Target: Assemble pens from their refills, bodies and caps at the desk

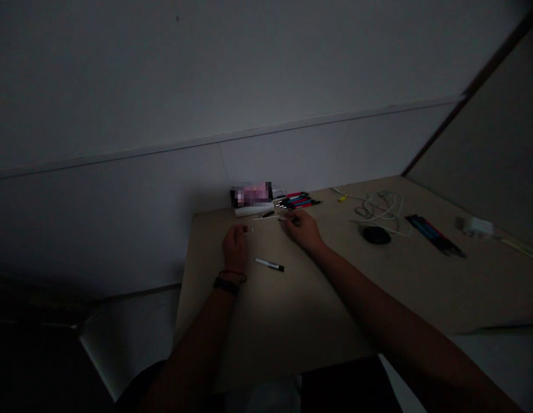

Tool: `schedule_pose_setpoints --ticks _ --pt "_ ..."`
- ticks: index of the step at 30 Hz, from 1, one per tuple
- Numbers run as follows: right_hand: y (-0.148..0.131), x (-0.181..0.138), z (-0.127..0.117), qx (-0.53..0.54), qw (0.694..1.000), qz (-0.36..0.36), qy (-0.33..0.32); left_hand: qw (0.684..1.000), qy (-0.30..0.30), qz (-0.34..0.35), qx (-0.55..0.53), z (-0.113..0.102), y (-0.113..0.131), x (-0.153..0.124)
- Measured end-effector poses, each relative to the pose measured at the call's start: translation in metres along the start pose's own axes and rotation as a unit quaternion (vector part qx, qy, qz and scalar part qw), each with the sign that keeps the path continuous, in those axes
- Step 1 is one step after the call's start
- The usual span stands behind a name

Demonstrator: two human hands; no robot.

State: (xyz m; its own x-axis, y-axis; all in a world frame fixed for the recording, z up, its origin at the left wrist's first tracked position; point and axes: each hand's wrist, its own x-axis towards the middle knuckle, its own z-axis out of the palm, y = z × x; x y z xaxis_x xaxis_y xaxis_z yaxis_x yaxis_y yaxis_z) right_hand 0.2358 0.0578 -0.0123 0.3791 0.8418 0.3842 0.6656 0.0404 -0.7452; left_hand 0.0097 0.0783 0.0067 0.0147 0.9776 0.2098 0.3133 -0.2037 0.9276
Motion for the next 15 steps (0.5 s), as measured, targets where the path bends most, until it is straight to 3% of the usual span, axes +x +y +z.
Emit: schedule_pose_setpoints --ticks 15 --pt "0.0027 -0.0064 0.0045 -0.15 0.978 -0.101 -0.103 0.991 -0.045 0.09 0.086 -0.0015 -0.0027 -0.0077"
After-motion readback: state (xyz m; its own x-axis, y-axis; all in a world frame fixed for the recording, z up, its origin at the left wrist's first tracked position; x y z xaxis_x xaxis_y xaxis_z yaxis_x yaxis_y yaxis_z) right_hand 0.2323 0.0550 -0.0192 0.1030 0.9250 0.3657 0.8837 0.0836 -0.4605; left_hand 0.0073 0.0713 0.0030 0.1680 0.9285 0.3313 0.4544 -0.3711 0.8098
